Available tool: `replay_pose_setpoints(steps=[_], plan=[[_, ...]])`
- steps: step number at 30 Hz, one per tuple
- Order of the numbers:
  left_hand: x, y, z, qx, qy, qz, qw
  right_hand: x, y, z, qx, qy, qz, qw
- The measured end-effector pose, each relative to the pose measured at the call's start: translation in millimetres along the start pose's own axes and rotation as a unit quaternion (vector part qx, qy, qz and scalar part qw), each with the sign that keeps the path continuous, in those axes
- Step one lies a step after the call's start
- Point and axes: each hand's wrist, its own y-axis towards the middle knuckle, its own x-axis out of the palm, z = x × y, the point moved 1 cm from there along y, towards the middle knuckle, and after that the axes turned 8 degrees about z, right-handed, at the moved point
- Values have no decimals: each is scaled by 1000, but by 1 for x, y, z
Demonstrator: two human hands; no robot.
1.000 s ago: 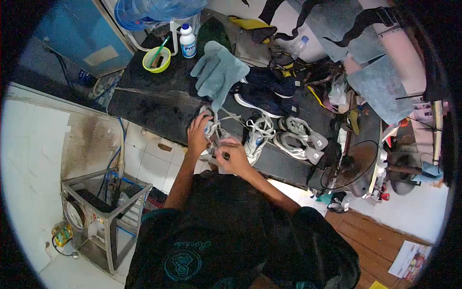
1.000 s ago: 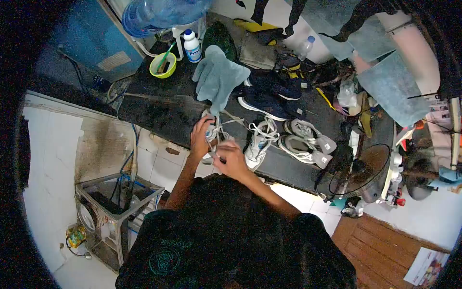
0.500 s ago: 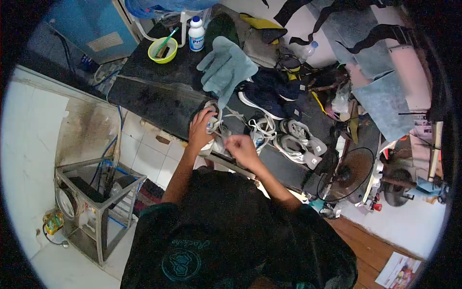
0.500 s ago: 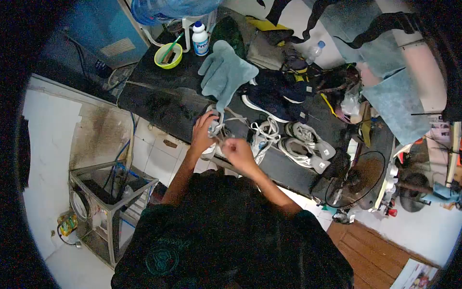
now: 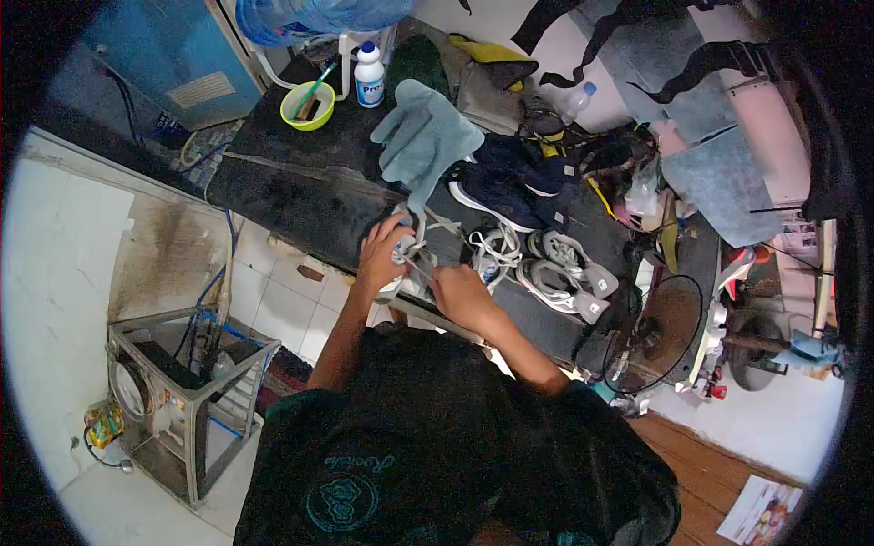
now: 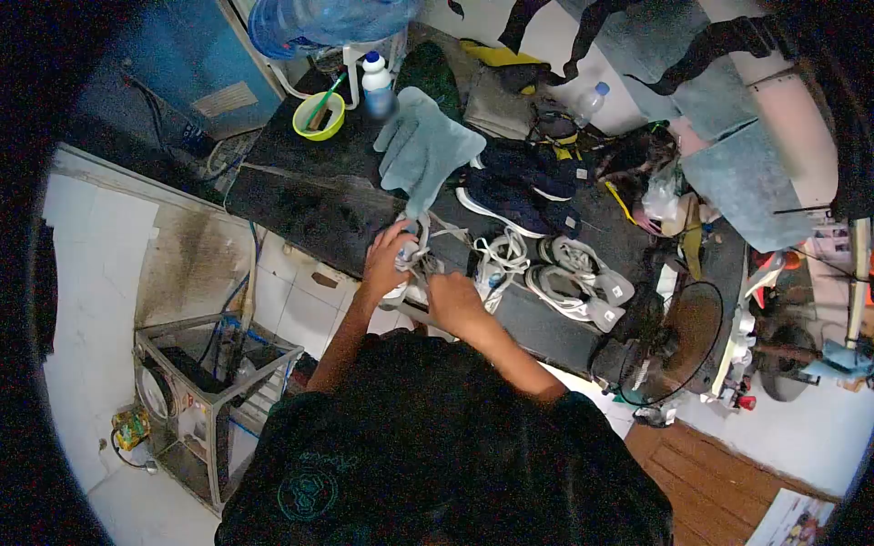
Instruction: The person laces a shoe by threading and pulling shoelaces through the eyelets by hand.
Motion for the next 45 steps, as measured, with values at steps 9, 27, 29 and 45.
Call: replay_pose_setpoints(steps=[9, 27, 29, 45], plan=[[6, 7, -11, 24, -24, 94, 995, -75, -29, 4, 4, 24, -32, 999], [-34, 8, -50, -64, -125, 51, 989, 80, 60, 0, 22, 38, 117, 992], [-34, -10, -42, -48, -104, 44, 992, 88, 72, 2, 31, 20, 107, 994], [7, -34, -18, -150, 8, 73, 986, 96, 80, 34, 4, 228, 108, 968]])
